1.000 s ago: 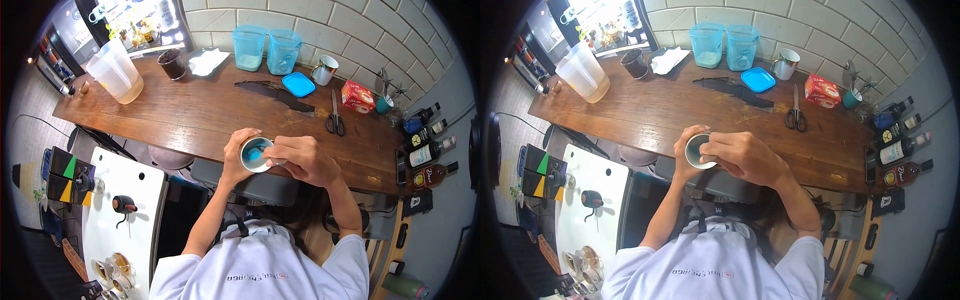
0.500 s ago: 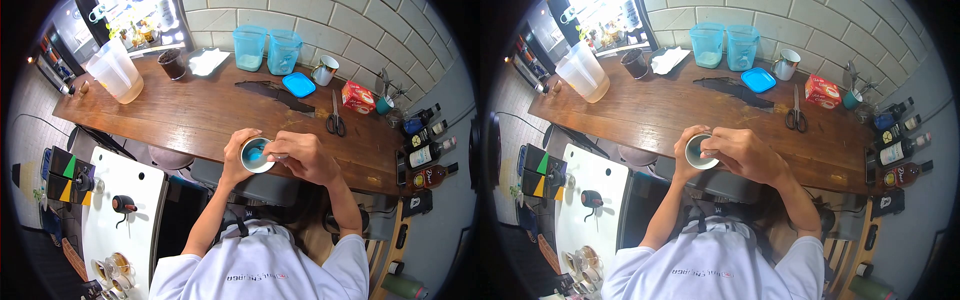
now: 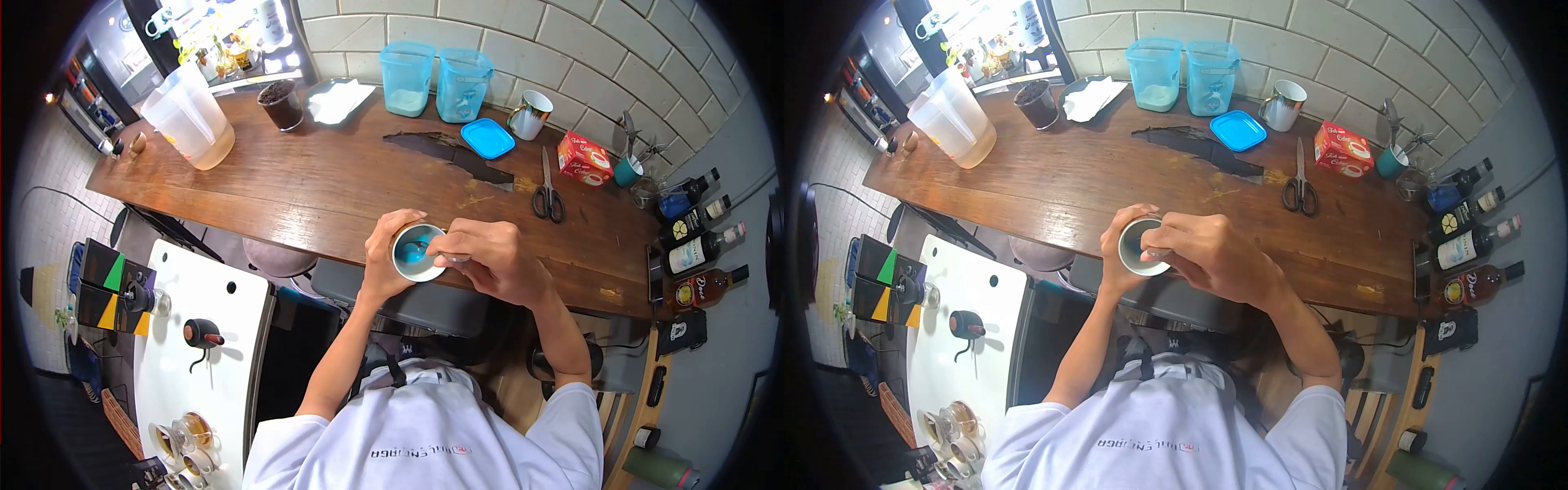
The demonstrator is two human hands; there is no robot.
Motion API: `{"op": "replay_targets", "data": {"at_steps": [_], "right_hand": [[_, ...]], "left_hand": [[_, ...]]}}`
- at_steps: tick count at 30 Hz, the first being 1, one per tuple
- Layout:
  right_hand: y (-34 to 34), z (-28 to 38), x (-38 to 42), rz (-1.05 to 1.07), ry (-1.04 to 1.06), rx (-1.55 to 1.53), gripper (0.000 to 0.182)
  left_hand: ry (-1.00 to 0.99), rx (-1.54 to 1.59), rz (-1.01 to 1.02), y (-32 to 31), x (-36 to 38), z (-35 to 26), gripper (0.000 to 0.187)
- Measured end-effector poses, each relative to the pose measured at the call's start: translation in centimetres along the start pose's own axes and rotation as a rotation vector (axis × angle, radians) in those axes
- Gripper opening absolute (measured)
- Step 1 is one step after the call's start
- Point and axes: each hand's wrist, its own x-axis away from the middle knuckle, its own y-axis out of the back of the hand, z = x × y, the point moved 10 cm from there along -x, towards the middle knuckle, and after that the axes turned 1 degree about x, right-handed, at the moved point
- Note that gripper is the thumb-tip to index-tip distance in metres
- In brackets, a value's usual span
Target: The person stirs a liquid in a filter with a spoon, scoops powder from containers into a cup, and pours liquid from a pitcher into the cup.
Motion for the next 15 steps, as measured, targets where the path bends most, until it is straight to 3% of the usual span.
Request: {"op": "replay_targets", "data": {"at_steps": [15], "right_hand": [[0.17, -0.31, 0.30, -0.035, 0.015, 0.039, 0.013]], "left_hand": [[0.010, -0.006, -0.002, 0.04, -0.06, -0.08, 0.070]]}}
